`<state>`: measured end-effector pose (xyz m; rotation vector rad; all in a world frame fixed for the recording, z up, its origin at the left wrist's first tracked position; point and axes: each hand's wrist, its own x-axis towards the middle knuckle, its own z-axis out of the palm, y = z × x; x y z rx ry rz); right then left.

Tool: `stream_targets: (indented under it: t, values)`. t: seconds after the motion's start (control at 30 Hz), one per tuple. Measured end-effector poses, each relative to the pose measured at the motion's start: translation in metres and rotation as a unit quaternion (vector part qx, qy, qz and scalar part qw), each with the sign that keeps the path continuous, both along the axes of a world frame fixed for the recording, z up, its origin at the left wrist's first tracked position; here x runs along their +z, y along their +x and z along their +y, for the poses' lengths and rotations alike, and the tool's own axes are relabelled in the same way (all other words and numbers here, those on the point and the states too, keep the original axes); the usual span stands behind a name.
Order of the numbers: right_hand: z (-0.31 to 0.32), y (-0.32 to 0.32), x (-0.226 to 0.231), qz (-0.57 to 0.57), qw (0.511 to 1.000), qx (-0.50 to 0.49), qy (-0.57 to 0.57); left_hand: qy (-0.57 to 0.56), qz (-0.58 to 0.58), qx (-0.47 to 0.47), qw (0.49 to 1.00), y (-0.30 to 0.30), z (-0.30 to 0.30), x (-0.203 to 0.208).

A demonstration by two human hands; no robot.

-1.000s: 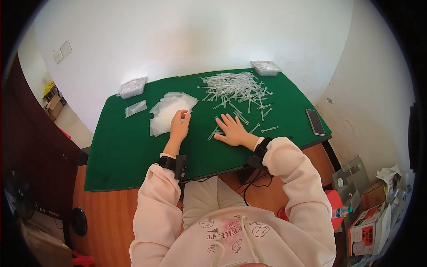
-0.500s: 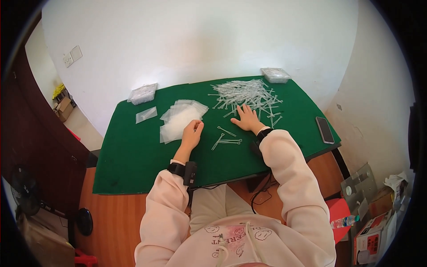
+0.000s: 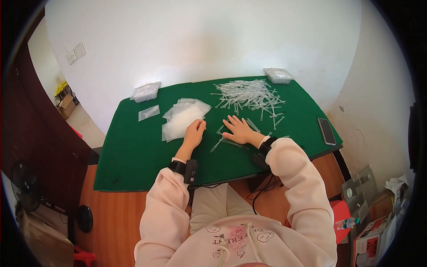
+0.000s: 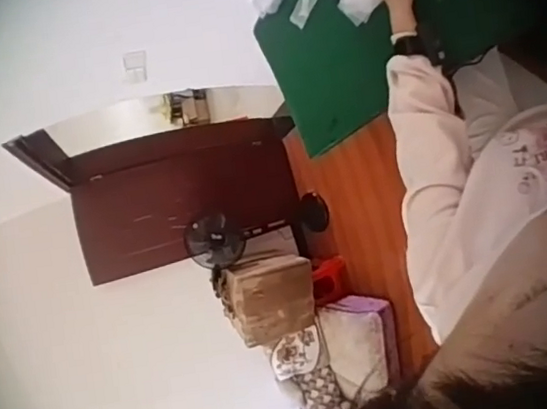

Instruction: The person picks up a plastic bag, opens it, and places several plastic picks inside before sealing it. They then set the bag aside and continue sorting through the remaining picks and bags on the table.

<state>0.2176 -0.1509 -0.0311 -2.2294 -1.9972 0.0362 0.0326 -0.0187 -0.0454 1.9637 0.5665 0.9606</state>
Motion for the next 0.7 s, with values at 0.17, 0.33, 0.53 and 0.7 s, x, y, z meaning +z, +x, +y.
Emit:
stream_targets:
  t: [0.17,0.33,0.53,0.7]
  values:
    - [-0.003,0.025,0.01,0.07,0.996,0.013,0.061,0.006,0.026,-0.012,1.0,0.001,-0.005,0.005]
    - [-0.001,0.034,-0.002,0.021,0.991,-0.097,0.088,0.088,0.069,-0.034,0.993,-0.005,-0.009,0.005]
    - [0.003,0.074,-0.027,0.148,0.937,-0.095,0.303,0.118,0.088,-0.043,0.988,0.009,-0.016,0.004]
    - [-0.015,0.052,0.019,0.137,0.971,-0.115,0.156,0.159,0.193,0.019,0.968,0.032,-0.016,0.018]
